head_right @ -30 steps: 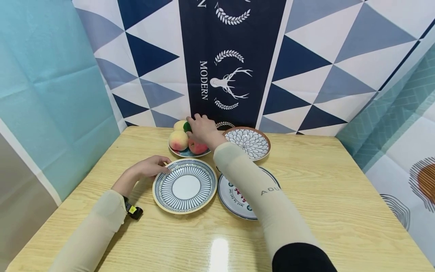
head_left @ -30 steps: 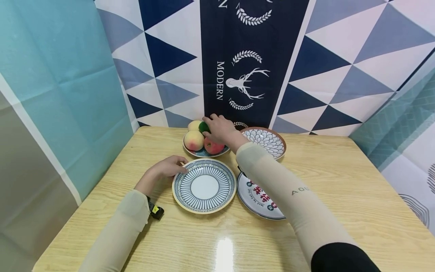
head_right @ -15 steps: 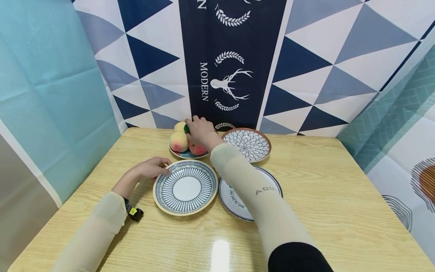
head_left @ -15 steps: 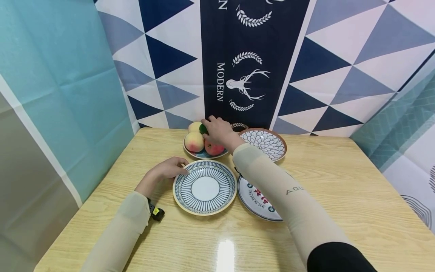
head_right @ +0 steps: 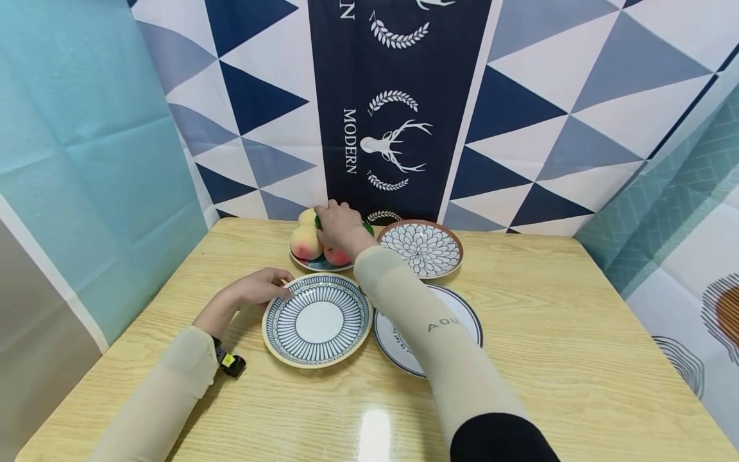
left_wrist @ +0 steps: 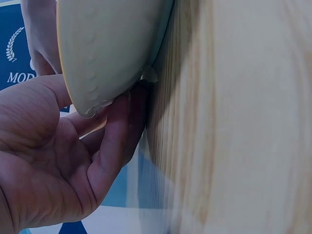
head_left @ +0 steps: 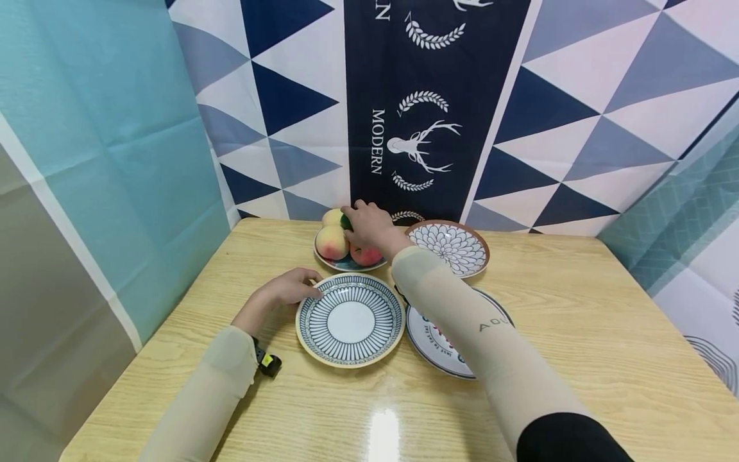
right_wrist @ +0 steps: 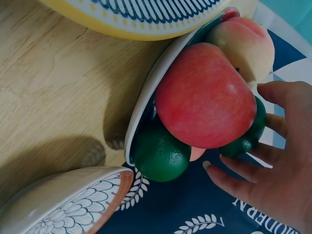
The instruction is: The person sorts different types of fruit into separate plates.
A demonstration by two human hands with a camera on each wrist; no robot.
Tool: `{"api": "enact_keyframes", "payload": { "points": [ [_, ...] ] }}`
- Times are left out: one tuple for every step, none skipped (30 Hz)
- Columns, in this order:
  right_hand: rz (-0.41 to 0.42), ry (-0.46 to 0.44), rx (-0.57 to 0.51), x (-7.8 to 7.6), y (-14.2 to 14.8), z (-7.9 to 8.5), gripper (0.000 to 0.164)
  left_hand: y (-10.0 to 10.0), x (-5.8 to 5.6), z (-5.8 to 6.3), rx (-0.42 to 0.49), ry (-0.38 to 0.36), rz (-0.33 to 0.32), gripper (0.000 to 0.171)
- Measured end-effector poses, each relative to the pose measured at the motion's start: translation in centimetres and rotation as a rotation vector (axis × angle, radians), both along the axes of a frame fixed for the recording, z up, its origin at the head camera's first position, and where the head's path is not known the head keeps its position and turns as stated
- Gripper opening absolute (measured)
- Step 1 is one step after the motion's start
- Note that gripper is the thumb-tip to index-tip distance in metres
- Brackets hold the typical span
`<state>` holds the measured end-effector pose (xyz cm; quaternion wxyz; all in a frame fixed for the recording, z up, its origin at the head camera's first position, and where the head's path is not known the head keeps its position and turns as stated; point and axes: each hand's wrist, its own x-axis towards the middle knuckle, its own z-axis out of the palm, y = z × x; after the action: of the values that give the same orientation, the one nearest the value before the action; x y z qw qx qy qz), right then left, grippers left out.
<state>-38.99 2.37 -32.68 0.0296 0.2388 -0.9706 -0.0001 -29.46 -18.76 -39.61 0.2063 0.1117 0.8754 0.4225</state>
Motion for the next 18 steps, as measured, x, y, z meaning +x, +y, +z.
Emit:
{"api": "enact_keyframes", "payload": {
  "points": [
    [-0.001,-0.003,-0.001,-0.02,-0.03,0.01,0.064,0.01,0.02,0.01,0.0,0.0,0.0,0.019],
    [-0.003,-0.004,0.0,-0.04,-0.06,0.01,0.064,0.0,0.03,0.02,0.002,-0.001,0.0,0.018],
    [-0.004,-0.005,0.0,-0.05,-0.07,0.02,0.064,0.01,0.04,0.02,0.005,-0.003,0.002,0.018],
    [-0.004,-0.004,-0.003,-0.05,-0.08,-0.01,0.064,-0.01,0.04,0.01,0.006,-0.006,0.006,0.018],
    [-0.005,-0.003,-0.004,-0.05,-0.09,-0.04,0.063,-0.03,0.05,0.0,0.008,-0.007,0.007,0.018],
    [-0.005,0.001,-0.006,-0.03,-0.11,-0.05,0.063,-0.05,0.04,0.0,0.009,-0.006,0.007,0.018],
    [-0.004,0.004,-0.008,-0.01,-0.12,-0.06,0.063,-0.07,0.02,-0.01,0.01,-0.006,0.008,0.017],
    [-0.004,0.008,-0.009,0.0,-0.14,-0.06,0.062,-0.08,0.0,-0.03,0.012,-0.005,0.01,0.017],
    [-0.003,0.013,-0.009,0.0,-0.17,-0.09,0.062,-0.09,-0.03,-0.05,0.013,-0.004,0.012,0.018],
    [-0.003,0.014,-0.006,-0.03,-0.19,-0.11,0.062,-0.08,-0.05,-0.08,0.01,-0.004,0.012,0.018],
    [-0.004,0.016,-0.004,-0.07,-0.22,-0.14,0.061,-0.08,-0.09,-0.13,0.009,-0.003,0.013,0.018],
    [-0.005,0.018,-0.001,-0.12,-0.25,-0.17,0.061,-0.09,-0.11,-0.17,0.008,-0.003,0.012,0.018],
    [-0.008,0.017,0.002,-0.18,-0.28,-0.21,0.06,-0.1,-0.13,-0.23,0.005,-0.002,0.011,0.018],
    [-0.011,0.019,0.005,-0.25,-0.33,-0.27,0.06,-0.12,-0.15,-0.28,0.003,-0.001,0.009,0.018],
    [-0.015,0.02,0.006,-0.33,-0.37,-0.33,0.059,-0.12,-0.18,-0.32,0.001,0.0,0.008,0.018],
    [-0.017,0.02,0.008,-0.4,-0.41,-0.37,0.059,-0.14,-0.18,-0.34,0.001,-0.002,0.009,0.018],
    [-0.021,0.022,0.005,-0.46,-0.47,-0.41,0.059,-0.16,-0.18,-0.35,0.002,-0.004,0.012,0.018],
    [-0.023,0.021,0.007,-0.53,-0.53,-0.46,0.059,-0.18,-0.19,-0.36,0.004,-0.005,0.011,0.018]
  ]
}}
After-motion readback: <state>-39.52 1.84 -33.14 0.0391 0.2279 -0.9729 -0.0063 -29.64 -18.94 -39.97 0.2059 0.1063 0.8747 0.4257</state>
